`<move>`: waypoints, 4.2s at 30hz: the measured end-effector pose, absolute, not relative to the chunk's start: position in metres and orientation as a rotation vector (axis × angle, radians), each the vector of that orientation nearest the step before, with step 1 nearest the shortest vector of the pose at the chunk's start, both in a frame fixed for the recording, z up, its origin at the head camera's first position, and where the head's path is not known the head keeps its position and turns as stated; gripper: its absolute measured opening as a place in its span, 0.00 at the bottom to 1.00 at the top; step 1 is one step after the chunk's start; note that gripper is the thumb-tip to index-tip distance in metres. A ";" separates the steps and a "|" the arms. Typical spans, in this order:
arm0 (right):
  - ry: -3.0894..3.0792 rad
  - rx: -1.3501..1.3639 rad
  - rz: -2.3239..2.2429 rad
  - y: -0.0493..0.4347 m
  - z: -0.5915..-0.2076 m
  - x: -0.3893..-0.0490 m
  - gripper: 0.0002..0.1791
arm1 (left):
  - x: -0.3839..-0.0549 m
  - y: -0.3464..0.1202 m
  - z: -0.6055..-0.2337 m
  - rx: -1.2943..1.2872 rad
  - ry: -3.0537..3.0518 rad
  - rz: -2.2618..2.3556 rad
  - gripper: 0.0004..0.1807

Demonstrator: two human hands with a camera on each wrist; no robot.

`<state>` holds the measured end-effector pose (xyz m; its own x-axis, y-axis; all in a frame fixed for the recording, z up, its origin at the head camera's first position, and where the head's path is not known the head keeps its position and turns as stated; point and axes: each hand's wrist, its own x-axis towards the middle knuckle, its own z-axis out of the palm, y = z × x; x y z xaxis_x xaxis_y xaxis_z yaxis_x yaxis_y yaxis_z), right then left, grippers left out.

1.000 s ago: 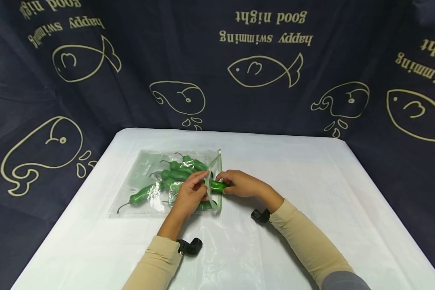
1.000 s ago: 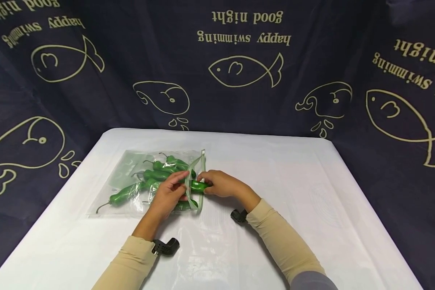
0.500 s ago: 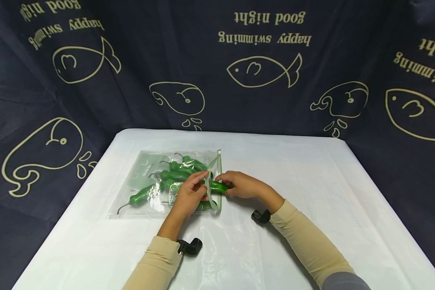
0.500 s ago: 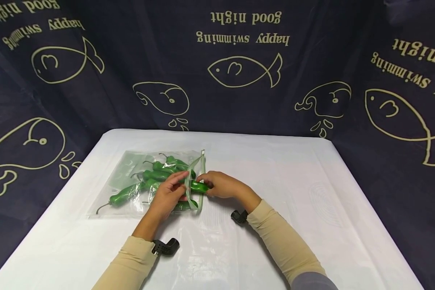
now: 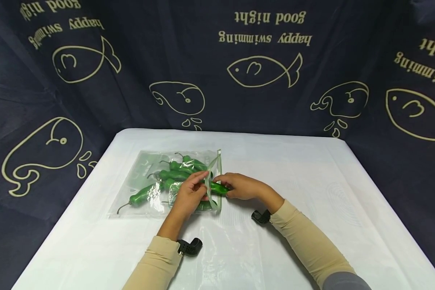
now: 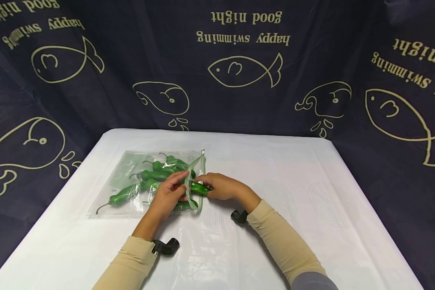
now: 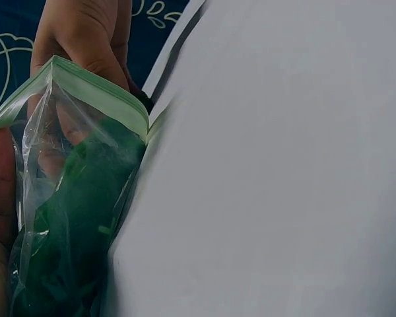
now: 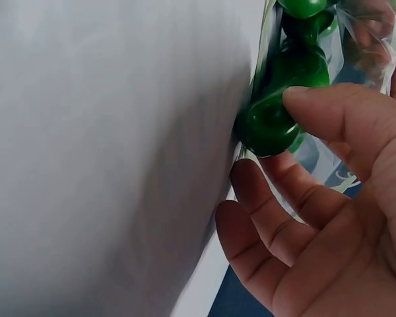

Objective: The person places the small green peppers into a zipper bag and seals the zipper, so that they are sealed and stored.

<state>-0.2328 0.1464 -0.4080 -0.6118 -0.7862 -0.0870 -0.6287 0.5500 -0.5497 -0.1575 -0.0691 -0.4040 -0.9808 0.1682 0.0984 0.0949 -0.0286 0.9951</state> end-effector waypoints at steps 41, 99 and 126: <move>2.498 -1.221 -0.732 0.130 -0.412 -0.245 0.10 | -0.159 -0.068 -0.404 0.263 2.179 2.189 0.27; 2.548 -1.097 -0.561 0.119 -0.409 -0.246 0.07 | -0.159 -0.068 -0.406 0.286 2.166 2.206 0.27; 2.620 -0.966 -0.490 0.107 -0.414 -0.254 0.12 | -0.174 -0.071 -0.435 0.302 2.171 2.237 0.28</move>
<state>-0.2539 0.1075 -0.4136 -0.7266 -0.6673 -0.1634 -0.5630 0.7147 -0.4149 -0.1737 -0.0705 -0.4346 -0.9814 0.1403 0.1312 0.1269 -0.0390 0.9911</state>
